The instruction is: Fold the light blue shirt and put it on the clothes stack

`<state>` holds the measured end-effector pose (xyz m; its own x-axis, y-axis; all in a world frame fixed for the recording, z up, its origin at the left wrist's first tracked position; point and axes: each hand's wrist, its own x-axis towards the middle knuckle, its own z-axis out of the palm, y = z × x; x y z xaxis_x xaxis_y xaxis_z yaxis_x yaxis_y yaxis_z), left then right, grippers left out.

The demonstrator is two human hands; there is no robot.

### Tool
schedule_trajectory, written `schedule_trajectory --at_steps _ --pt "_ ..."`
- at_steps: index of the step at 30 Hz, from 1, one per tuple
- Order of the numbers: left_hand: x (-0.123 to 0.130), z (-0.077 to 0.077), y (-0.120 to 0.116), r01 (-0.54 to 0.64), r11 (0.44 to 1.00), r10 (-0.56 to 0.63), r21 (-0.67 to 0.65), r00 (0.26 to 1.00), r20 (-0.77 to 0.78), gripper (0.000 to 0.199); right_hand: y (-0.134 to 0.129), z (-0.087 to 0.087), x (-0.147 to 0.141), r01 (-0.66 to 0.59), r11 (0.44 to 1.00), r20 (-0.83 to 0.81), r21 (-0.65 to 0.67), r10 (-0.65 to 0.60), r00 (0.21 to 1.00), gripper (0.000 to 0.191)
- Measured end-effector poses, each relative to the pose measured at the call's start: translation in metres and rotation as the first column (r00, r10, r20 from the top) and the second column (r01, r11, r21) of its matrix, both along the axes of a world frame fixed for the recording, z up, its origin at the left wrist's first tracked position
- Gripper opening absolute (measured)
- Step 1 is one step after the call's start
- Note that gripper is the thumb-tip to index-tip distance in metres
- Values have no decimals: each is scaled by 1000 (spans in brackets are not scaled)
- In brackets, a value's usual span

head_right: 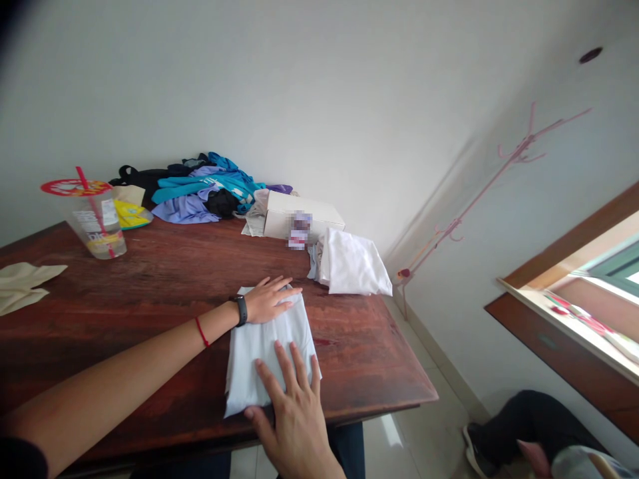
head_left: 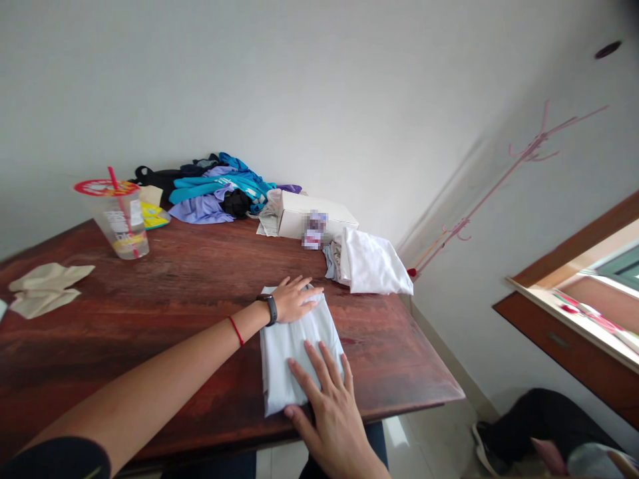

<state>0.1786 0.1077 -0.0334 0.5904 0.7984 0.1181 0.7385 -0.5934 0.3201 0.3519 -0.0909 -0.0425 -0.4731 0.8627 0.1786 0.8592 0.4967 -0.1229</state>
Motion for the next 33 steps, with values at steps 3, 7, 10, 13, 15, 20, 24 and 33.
schedule_trajectory --at_steps 3,7,10,13,15,20,24,33 --pt "0 -1 0 1 1000 -1 2 1000 0 52 0 -2 0 -1 1000 1 4 1 1000 66" --pt "0 -2 0 -4 1000 4 9 1000 1 52 1 -4 1 2 1000 -4 4 -2 1000 66" --pt "0 -2 1 -2 1000 2 12 1000 2 52 1 -4 1 2 1000 -5 9 -2 1000 66" --pt "0 -2 1 1 1000 -1 9 1000 2 52 1 -4 1 -1 1000 -3 9 1 1000 65" --pt "0 -1 0 -1 1000 1 6 1000 3 52 1 -4 1 -1 1000 -2 9 1 1000 66" --pt "-1 -1 0 -2 1000 2 3 1000 8 52 1 -5 1 5 1000 3 17 -5 1000 65" --pt "-1 -1 0 -4 1000 4 6 1000 17 52 1 -5 1 1 1000 5 18 -2 1000 66" --pt "-1 0 -1 -2 1000 2 3 1000 23 52 1 -6 1 2 1000 2 6 -2 1000 66"
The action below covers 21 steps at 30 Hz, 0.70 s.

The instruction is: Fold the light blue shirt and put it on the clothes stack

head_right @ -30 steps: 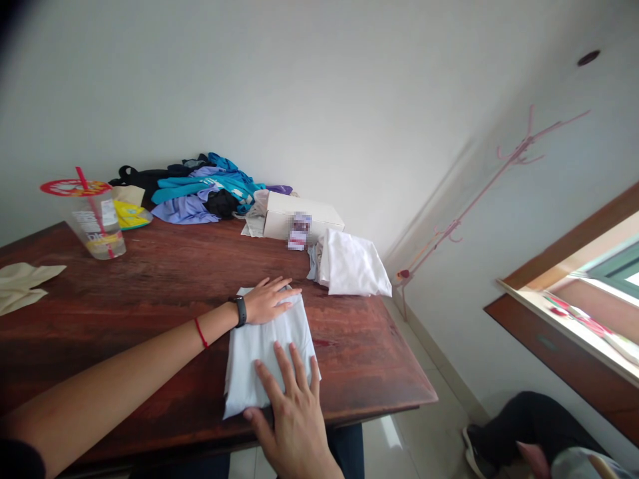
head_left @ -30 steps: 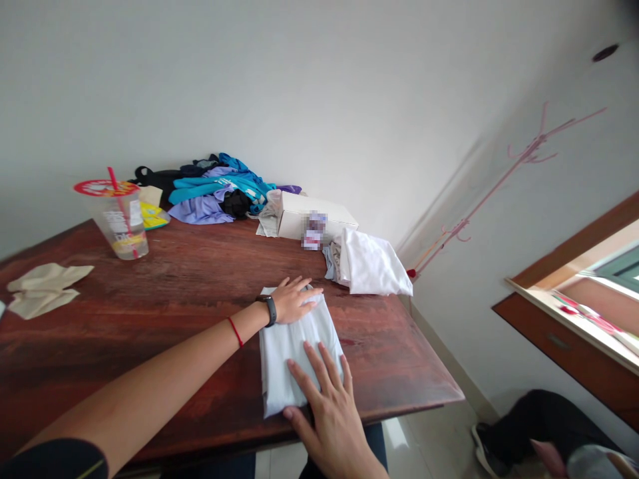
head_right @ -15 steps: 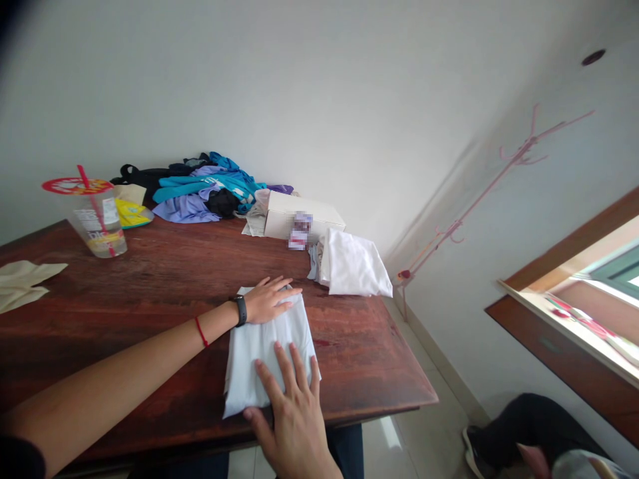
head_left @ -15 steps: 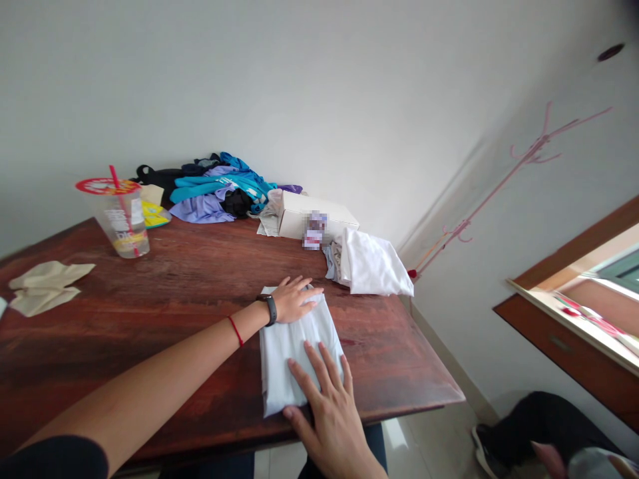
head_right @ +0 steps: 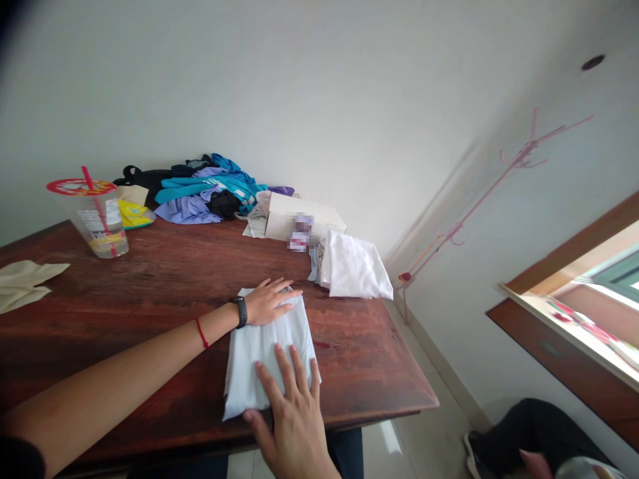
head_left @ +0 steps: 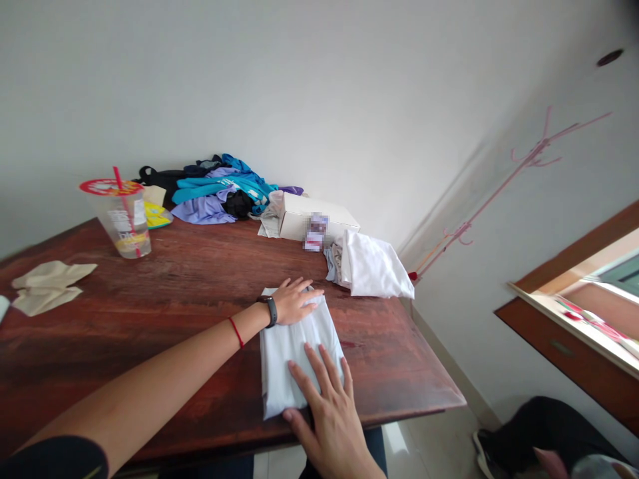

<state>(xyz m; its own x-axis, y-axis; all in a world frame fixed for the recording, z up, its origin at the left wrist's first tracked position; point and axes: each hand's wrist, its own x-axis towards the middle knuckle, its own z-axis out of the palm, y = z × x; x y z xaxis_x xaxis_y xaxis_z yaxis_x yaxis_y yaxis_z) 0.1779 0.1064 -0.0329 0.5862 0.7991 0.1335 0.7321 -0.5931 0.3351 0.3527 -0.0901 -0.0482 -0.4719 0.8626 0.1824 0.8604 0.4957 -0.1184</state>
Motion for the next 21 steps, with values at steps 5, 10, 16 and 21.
schedule_trajectory --at_steps 5,10,16,21 --pt "0 -2 1 3 1000 -3 11 1000 8 51 0 2 1 -6 1000 13 22 5 1000 65" --pt "4 6 -3 -73 995 73 66 997 -1 56 1 3 4 -26 999 29 41 25 999 64" --pt "-16 35 11 -205 978 205 -23 978 -35 94 1 5 4 -26 1000 10 -1 26 1000 62" --pt "-40 46 31 -182 956 174 -229 983 -54 109 0 7 3 -22 999 -5 -28 22 1000 61"
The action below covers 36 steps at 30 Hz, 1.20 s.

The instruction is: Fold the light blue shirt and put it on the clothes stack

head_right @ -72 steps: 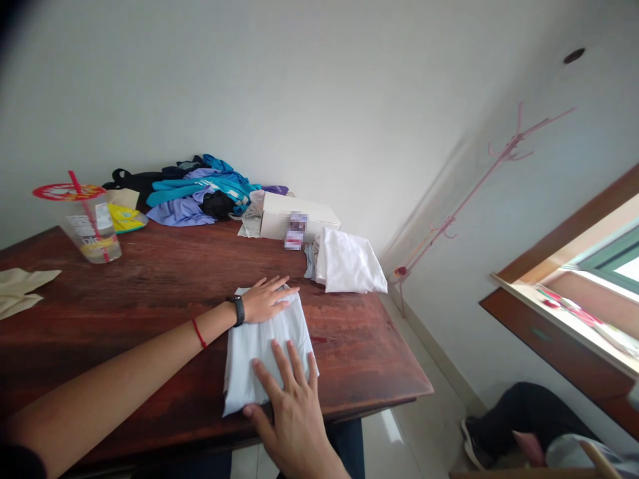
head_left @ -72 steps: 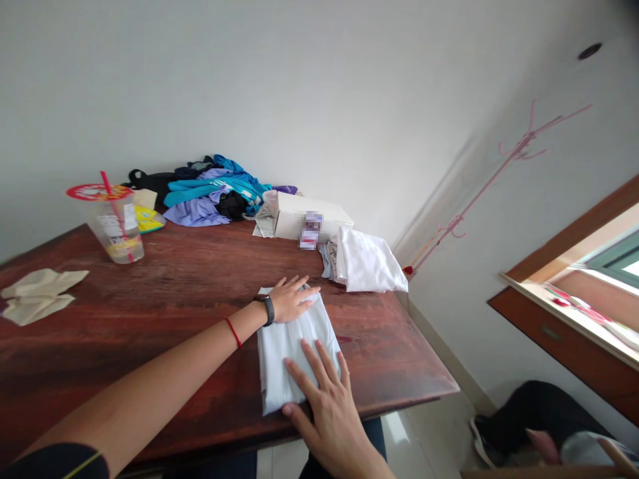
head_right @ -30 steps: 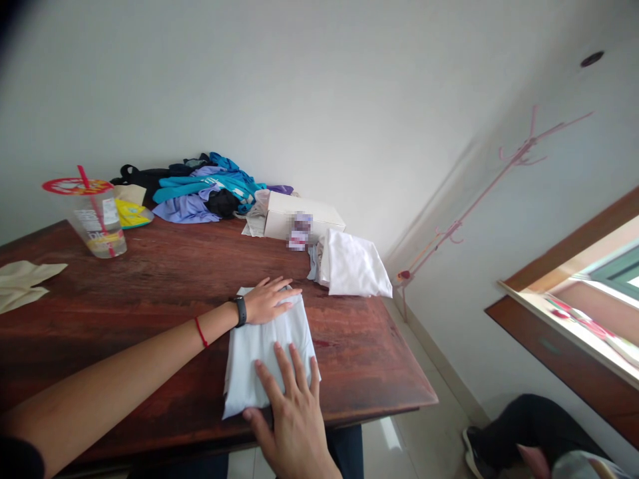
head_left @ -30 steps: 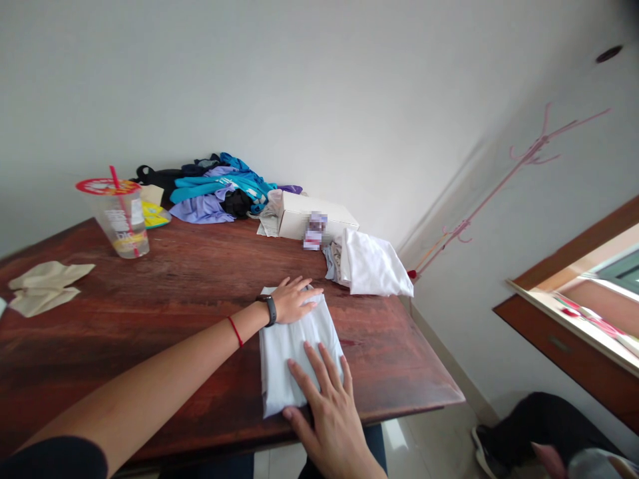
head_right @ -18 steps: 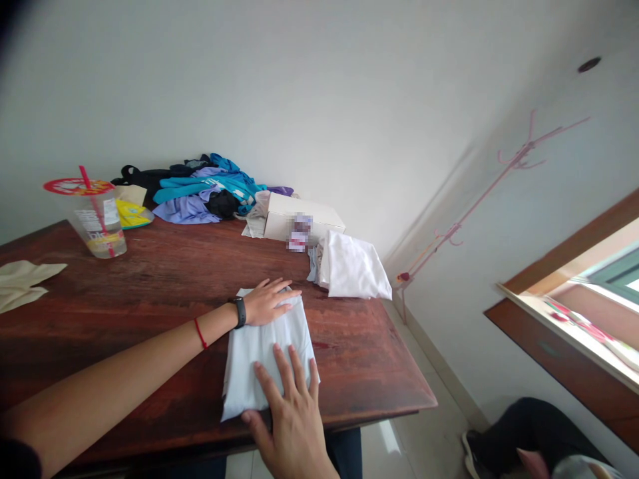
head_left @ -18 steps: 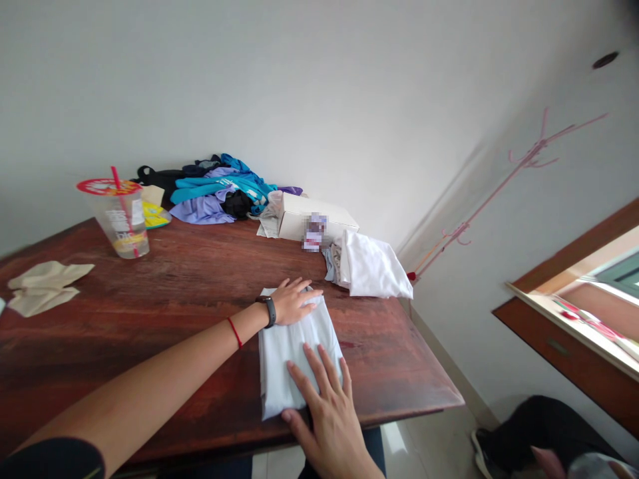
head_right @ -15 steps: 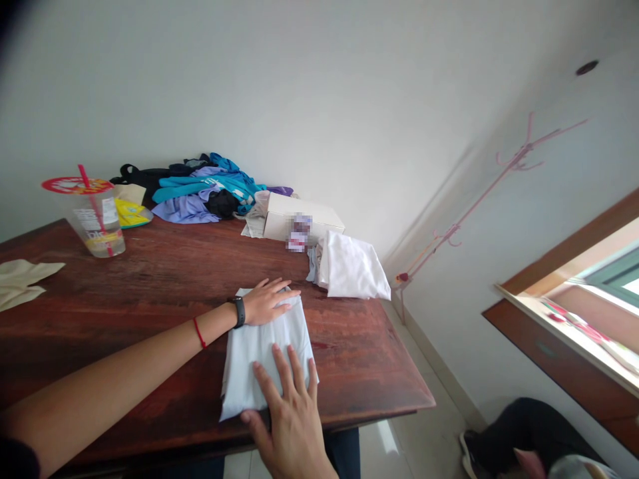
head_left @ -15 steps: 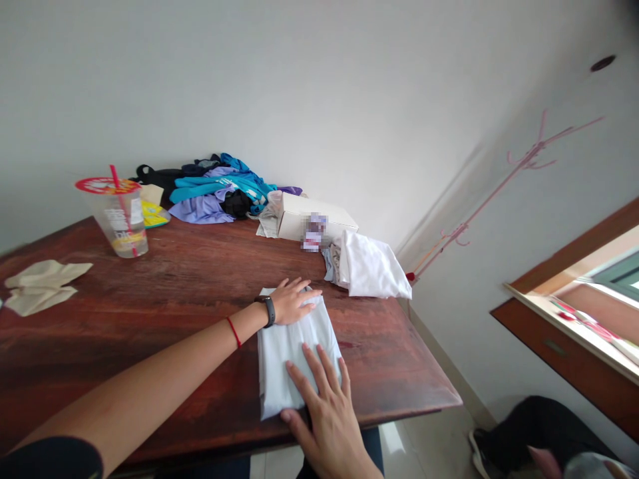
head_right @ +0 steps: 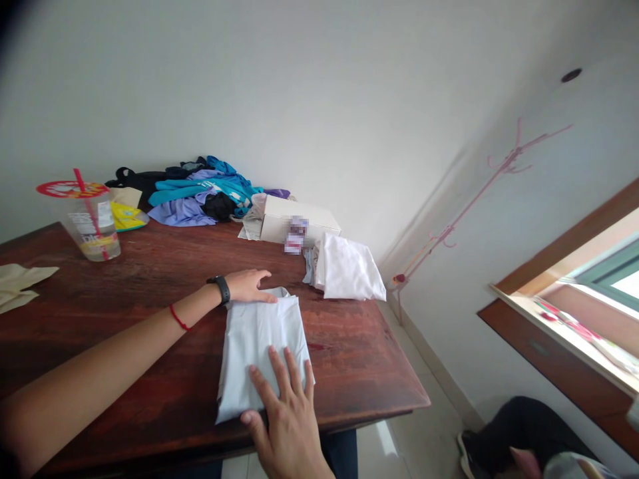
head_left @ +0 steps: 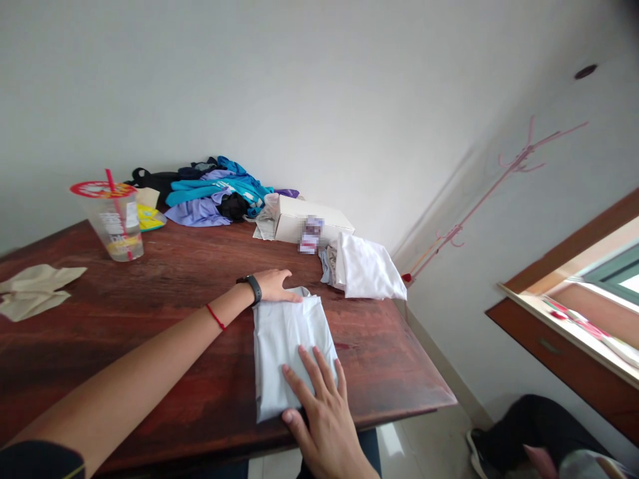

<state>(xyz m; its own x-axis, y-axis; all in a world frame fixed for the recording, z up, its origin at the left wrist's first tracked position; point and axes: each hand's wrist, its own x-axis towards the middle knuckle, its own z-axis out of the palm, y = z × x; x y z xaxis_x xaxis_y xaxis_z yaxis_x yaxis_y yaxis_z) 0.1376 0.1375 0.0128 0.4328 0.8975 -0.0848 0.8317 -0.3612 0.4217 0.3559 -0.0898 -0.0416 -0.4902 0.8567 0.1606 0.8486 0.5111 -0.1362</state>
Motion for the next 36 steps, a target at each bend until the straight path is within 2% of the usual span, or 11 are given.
schedule_trajectory --at_steps 3,7,12,15,18,22,24,28,30,33,36 --pt "-4 -2 5 -9 999 9 -51 1000 -6 109 -1 0 0 6 1000 7 7 -6 1000 60" --pt "-6 -5 7 -29 995 30 -92 1000 10 97 -1 0 0 -4 1000 0 14 4 1000 61" --pt "-10 -1 11 45 976 -35 -211 998 52 76 0 -4 0 -22 998 -42 60 25 999 61" --pt "-12 4 11 107 958 -72 -267 988 138 69 -1 -9 1 -31 993 -88 110 41 995 58" --pt "-14 8 7 198 905 -89 -376 953 288 63 -3 -13 3 -39 988 -147 151 61 987 53" --pt "-16 7 -1 336 775 -54 -535 879 474 57 -4 -13 3 -45 987 -210 155 78 975 49" --pt "-17 5 -3 381 750 -62 -541 855 515 58 -4 -12 3 -43 989 -238 144 76 968 47" --pt "-17 4 0 410 787 -123 -462 837 533 61 -3 -12 8 -43 997 -308 56 58 949 49" --pt "-15 8 -1 446 802 -186 -397 819 543 64 3 -12 14 44 999 -420 5 -38 907 53" --pt "-11 27 -9 503 814 -296 -291 790 538 68 18 -6 28 162 979 -632 -126 -205 747 62" --pt "-2 55 -30 564 809 -414 -166 747 520 70 31 10 40 67 929 -760 -365 -339 555 75"
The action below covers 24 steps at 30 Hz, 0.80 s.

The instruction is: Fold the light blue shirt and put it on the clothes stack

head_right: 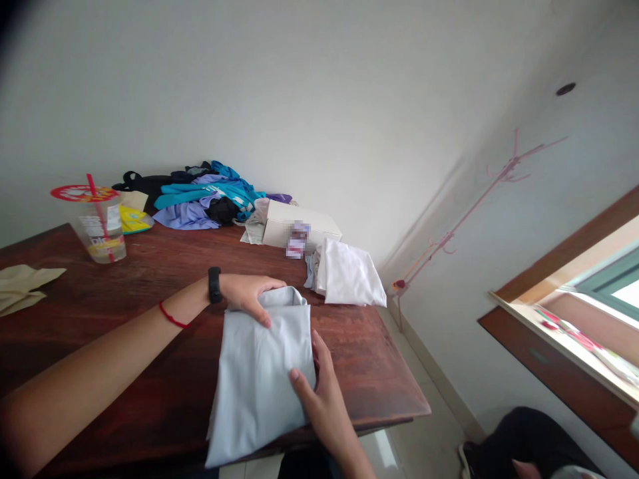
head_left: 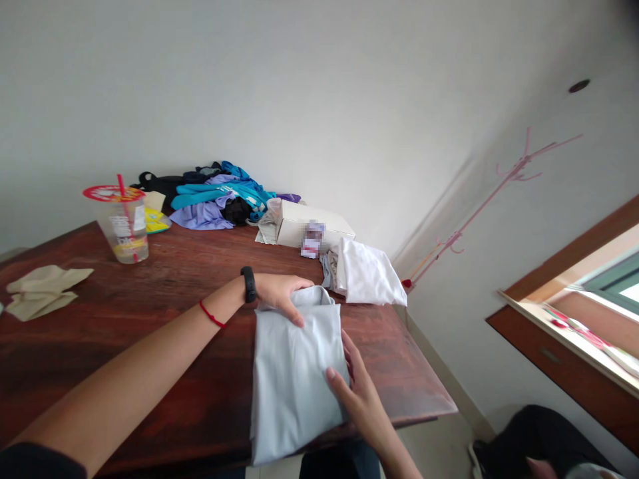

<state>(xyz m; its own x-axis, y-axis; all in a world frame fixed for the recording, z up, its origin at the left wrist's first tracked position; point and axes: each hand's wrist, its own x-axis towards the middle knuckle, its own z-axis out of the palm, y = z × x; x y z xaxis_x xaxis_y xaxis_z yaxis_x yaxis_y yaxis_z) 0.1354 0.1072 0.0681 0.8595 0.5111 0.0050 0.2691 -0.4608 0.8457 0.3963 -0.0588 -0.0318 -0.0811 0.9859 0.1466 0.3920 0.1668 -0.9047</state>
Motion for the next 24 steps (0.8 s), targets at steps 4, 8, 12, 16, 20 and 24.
schedule_trajectory --at_steps 4,8,12,16,20,24 --pt "12 32 -31 98 990 -97 100 995 -16 61 -2 23 2 -174 920 -344 -352 46 938 70" --pt "18 39 -42 113 982 -101 154 991 -84 54 -10 31 -10 -219 858 -490 -465 -44 871 61" --pt "18 28 -34 89 996 -89 -2 995 -43 58 -8 33 -12 -109 893 -453 -437 -114 884 57" --pt "21 0 -15 26 979 -9 -204 997 83 64 -3 42 2 -33 896 -371 -443 -150 916 55" --pt "20 -39 11 -298 942 314 -155 945 95 56 0 63 23 67 887 -319 -457 -234 918 48" --pt "14 -76 29 -521 849 511 90 852 112 37 14 95 48 126 887 -267 -443 -265 927 41"
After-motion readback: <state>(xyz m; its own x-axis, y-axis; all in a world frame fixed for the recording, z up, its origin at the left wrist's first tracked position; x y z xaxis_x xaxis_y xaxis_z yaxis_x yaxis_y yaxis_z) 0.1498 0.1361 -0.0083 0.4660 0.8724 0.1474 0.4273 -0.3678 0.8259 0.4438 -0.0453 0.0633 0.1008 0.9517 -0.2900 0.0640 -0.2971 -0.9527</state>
